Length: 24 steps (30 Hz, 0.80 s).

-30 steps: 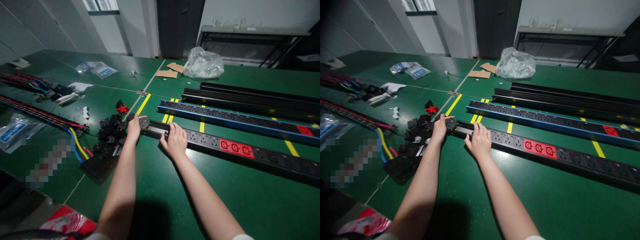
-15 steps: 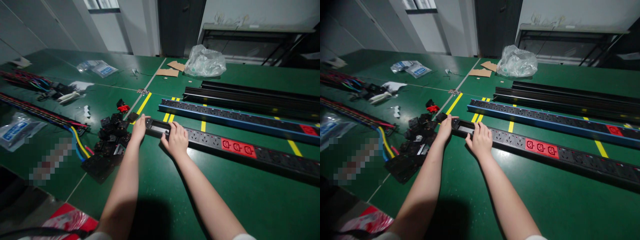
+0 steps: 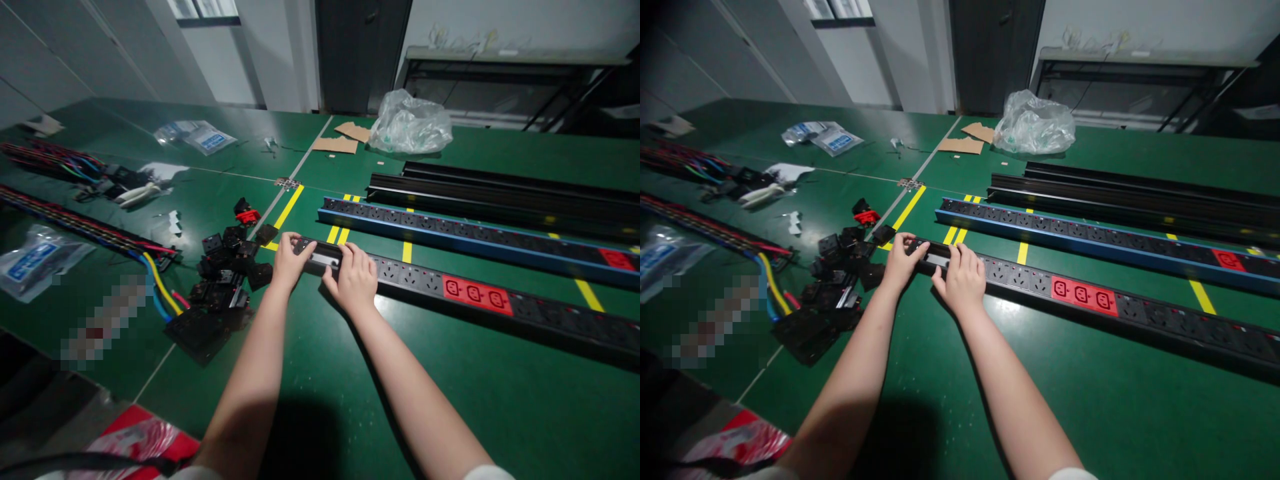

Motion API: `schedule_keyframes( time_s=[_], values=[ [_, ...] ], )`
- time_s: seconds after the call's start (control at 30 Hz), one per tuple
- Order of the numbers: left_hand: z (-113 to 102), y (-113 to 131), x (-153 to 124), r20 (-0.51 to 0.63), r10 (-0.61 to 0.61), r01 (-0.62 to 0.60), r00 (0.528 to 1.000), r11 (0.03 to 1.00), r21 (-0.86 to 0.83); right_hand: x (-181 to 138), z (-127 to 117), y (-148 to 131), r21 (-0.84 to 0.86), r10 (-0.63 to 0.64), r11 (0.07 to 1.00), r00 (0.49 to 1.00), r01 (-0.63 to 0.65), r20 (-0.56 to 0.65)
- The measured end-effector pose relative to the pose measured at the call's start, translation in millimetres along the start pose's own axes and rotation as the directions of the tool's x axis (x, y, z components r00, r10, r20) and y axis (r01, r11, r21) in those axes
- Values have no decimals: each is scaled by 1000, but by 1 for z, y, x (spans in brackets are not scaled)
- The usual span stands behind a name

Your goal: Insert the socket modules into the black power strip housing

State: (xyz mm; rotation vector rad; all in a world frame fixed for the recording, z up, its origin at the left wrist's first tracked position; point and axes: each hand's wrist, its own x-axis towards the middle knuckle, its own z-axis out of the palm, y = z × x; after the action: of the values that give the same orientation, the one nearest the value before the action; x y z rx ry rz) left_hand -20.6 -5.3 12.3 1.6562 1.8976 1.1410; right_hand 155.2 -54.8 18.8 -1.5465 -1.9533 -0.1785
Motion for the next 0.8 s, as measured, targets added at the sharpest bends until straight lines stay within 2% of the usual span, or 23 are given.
schedule_keyframes(
  time_s=[0.1, 0.2, 0.43, 0.57, 0.7, 0.8],
  values=[
    [4, 10, -8, -153, 12, -7, 988, 999, 35, 0, 0, 0, 0, -3, 1000, 1000, 3, 2],
    [0, 13, -11, -230, 66, -50, 971, 996, 74, 0, -1, 0, -6, 3, 1000, 1000, -3, 10],
    [-8, 1, -9, -137, -6, -11, 991, 993, -121, 1, -2, -1, -11, 14, 1000, 1000, -14, 20],
    [4, 13, -15, -28, 157, -159, 987, 978, -131, 0, -2, -1, -11, 18, 1000, 999, -18, 34],
    [9, 21, -17, -90, 290, -286, 953, 957, 55, 0, -3, -1, -24, 19, 1000, 998, -18, 60],
    [6, 17, -14, -40, 365, -363, 930, 930, 54, 1, -5, -1, -47, -10, 999, 996, 14, 89]
  ],
)
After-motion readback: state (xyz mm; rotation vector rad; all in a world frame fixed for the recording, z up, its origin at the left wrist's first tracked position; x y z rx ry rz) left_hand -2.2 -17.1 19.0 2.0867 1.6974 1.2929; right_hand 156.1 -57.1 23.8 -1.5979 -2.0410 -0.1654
